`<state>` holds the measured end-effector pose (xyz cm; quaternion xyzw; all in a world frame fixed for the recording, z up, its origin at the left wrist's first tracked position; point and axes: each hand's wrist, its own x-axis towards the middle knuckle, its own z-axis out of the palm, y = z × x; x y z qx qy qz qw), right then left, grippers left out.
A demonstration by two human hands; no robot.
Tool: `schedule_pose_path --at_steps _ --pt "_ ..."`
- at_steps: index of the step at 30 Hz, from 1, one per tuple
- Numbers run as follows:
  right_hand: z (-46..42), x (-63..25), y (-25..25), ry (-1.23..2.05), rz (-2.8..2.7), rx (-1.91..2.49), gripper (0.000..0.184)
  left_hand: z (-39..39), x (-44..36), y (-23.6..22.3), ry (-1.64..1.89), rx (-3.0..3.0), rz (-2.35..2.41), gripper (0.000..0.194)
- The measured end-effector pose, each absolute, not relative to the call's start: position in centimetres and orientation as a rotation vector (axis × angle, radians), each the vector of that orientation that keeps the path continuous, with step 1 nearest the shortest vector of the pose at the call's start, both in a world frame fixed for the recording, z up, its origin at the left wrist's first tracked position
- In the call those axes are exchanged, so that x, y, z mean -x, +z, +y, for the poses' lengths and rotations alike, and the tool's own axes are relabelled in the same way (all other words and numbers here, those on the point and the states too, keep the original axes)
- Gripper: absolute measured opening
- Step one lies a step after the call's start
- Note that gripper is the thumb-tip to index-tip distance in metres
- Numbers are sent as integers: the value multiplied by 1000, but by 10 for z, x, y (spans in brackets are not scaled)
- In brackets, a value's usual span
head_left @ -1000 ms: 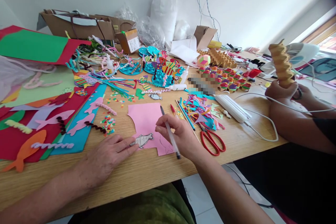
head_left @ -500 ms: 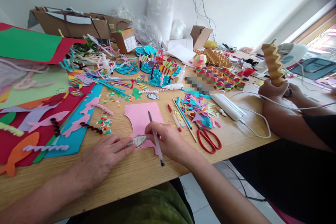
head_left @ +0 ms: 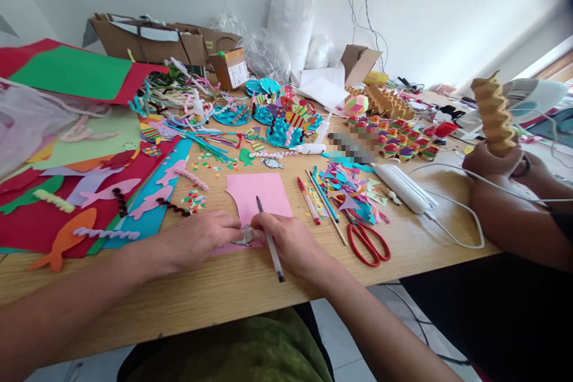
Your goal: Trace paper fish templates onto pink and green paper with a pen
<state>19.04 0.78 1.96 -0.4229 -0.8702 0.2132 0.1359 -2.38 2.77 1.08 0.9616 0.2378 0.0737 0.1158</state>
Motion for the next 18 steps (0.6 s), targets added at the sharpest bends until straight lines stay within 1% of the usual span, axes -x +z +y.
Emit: schedule_pose_path --at_steps 2,4,7,10,13,15,18 --pt "9 -195 21 697 -2402 1169 22 36 19 13 212 -2804 654 31" --pt "10 -201 26 724 -2271 1114 25 42 15 12 219 -2781 633 27" --pt "11 -213 39 803 -2106 996 24 49 12 10 230 -2747 616 26" --pt "12 -219 49 1052 -2012 928 19 55 11 9 239 -2723 572 27" --pt "12 -215 52 1266 -2042 956 14 61 11 10 220 -2693 525 29" --pt "14 -209 49 1324 -2115 998 14 65 11 11 192 -2672 505 30" --pt "19 -202 41 1319 -2164 1029 13 69 10 12 147 -2633 489 30"
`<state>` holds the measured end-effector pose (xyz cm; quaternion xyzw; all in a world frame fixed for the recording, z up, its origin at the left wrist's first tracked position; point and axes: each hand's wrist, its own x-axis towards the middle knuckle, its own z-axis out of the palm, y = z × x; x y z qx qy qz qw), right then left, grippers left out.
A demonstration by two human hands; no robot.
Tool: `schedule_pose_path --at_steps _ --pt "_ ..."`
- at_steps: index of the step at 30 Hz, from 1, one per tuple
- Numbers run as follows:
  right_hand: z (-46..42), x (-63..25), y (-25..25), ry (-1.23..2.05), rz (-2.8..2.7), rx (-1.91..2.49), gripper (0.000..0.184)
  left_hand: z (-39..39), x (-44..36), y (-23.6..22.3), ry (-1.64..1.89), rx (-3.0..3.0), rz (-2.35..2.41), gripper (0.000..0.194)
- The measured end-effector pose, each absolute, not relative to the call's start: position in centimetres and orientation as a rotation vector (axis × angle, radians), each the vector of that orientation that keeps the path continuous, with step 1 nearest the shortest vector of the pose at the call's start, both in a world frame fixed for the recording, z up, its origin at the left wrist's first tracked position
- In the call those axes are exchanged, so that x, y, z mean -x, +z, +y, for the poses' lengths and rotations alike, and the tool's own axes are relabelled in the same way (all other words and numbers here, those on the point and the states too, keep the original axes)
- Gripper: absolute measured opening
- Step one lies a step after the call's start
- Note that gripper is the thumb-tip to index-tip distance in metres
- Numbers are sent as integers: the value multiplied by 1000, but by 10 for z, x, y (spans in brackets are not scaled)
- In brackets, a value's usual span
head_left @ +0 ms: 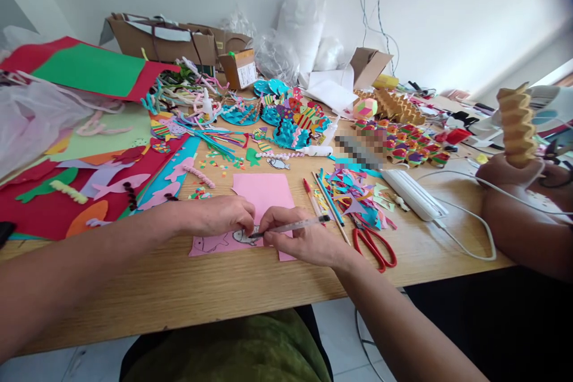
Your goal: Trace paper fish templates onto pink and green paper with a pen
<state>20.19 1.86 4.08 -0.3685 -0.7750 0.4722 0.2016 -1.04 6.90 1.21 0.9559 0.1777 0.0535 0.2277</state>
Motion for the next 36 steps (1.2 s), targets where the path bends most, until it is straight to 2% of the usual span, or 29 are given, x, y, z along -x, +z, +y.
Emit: schedule_pose_path --at_steps 7,14,36 --pt "27 -194 25 1372 -2153 921 12 67 8 16 138 -2594 473 30" --pt "33 -192 23 1449 -2166 888 20 66 8 16 175 -2605 481 24" --pt "30 -190 27 1407 -2227 909 20 69 8 7 216 -2523 480 19"
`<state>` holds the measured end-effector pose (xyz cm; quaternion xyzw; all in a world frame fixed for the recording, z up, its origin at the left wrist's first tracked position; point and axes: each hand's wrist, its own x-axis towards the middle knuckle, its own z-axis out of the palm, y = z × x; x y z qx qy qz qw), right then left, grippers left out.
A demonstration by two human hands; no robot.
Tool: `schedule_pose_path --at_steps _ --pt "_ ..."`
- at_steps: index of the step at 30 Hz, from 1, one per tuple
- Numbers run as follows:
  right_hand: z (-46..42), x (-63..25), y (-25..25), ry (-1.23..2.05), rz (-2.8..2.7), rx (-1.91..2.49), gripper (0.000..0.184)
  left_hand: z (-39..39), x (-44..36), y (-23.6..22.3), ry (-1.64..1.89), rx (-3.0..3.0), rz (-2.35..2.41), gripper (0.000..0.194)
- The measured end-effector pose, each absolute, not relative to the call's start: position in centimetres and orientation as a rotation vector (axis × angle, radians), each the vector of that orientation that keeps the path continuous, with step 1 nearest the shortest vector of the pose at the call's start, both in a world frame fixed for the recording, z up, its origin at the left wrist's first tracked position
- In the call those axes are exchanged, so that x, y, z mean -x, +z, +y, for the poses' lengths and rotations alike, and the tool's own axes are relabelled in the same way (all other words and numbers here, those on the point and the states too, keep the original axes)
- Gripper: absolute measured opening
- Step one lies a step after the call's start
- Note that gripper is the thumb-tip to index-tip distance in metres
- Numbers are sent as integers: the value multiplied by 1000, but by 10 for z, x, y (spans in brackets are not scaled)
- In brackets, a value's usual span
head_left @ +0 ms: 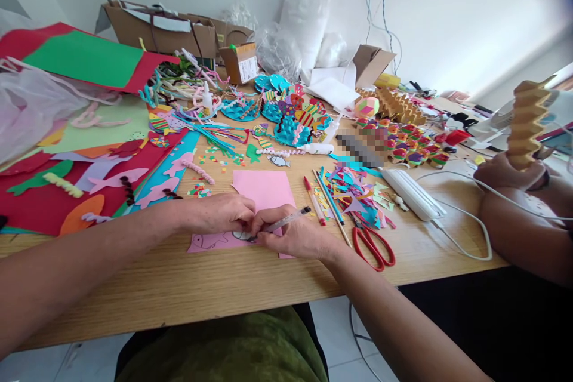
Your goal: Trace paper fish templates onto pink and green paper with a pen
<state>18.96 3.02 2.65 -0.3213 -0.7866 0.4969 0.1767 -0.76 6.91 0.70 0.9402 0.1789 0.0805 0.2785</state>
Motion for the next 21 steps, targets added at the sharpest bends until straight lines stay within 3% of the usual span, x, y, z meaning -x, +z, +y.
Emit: schedule_pose_path --at_steps 21 --pt "14 -176 10 1071 -2213 876 15 68 7 14 147 -2373 535 26"
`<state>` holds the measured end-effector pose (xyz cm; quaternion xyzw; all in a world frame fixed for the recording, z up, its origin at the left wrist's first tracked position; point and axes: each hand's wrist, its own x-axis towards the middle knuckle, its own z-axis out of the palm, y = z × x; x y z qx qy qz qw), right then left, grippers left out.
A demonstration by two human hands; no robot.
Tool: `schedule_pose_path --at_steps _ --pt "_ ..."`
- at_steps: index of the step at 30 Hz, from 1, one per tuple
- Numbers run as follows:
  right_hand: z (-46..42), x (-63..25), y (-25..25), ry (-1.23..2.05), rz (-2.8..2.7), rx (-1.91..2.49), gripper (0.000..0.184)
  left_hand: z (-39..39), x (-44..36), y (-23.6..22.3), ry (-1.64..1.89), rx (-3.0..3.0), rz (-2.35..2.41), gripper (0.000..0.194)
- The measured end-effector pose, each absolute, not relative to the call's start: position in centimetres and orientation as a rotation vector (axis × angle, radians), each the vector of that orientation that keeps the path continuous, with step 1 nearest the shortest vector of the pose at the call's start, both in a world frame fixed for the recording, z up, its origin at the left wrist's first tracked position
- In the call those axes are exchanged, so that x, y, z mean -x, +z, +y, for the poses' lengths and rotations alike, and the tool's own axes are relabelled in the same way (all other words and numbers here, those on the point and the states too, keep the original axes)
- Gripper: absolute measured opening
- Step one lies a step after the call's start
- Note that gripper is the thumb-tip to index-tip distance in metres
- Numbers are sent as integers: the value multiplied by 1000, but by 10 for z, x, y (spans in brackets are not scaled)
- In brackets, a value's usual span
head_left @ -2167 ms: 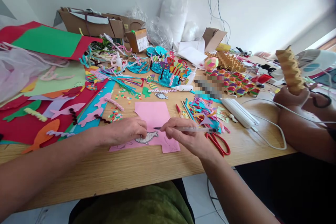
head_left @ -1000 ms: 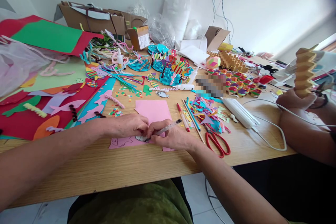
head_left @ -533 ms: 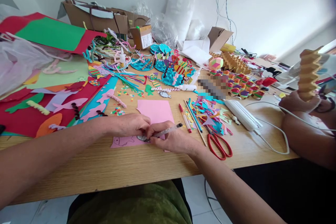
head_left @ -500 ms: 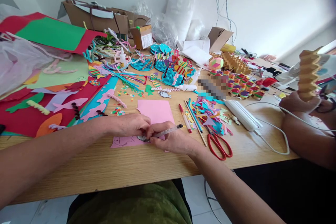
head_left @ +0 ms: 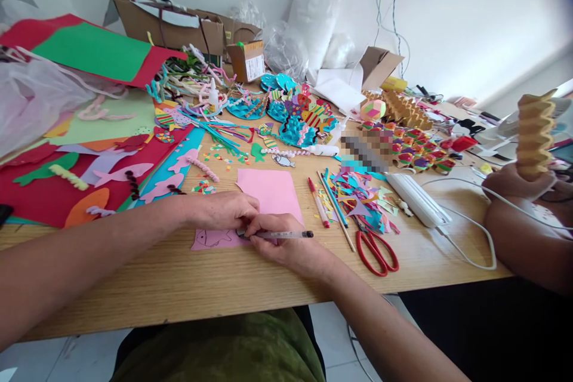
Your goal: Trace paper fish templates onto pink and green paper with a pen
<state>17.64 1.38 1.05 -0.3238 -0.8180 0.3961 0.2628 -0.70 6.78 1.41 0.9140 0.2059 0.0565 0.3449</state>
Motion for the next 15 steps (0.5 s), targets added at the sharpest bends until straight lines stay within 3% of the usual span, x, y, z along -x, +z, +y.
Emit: schedule_pose_path --at_steps 8,15 --pt "12 -173 2 920 -2257 893 13 67 5 18 136 -2366 555 26" --pt "11 -173 3 992 -2201 876 13 68 6 17 119 -2376 552 27"
